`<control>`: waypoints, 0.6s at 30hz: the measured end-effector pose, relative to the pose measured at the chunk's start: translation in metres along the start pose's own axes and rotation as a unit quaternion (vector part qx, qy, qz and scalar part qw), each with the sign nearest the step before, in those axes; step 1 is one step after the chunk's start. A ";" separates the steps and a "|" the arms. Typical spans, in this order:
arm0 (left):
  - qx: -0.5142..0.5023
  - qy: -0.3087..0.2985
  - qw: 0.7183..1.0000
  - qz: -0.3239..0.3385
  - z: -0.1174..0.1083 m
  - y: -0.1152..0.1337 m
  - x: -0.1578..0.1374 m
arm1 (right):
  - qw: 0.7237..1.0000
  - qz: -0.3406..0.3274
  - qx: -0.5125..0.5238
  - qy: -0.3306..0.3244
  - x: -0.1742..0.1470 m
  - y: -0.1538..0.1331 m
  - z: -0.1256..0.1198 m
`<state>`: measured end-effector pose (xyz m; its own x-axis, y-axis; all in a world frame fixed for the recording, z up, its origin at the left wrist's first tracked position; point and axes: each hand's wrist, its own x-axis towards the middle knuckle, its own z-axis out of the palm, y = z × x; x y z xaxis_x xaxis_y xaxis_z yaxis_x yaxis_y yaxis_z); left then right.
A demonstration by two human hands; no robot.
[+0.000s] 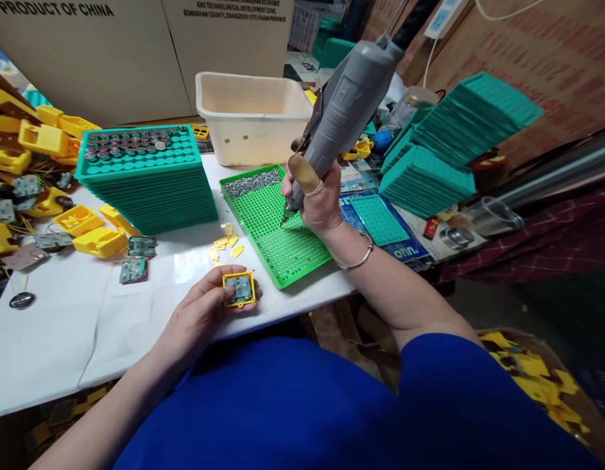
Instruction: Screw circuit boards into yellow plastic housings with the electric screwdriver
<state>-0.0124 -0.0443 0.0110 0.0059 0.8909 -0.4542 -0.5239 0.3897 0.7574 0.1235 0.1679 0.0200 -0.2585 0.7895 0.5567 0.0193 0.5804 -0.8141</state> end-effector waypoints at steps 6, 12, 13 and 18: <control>-0.002 -0.001 1.000 0.003 -0.001 0.000 0.001 | 0.992 0.002 0.127 0.016 -0.002 -0.005 0.002; -0.008 0.008 1.000 0.006 -0.002 -0.001 0.003 | 0.993 0.027 0.110 0.015 -0.001 -0.020 0.000; -0.009 0.011 1.000 0.007 -0.001 -0.001 0.003 | 0.994 0.025 0.108 0.015 -0.001 -0.024 0.000; -0.022 0.019 1.000 0.007 0.002 0.000 0.004 | 0.990 0.028 0.138 -0.010 -0.014 -0.063 0.009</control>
<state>-0.0111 -0.0405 0.0100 -0.0336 0.8862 -0.4620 -0.5612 0.3658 0.7425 0.1168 0.1179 0.0619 -0.2831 0.8134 0.5082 -0.2289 0.4572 -0.8594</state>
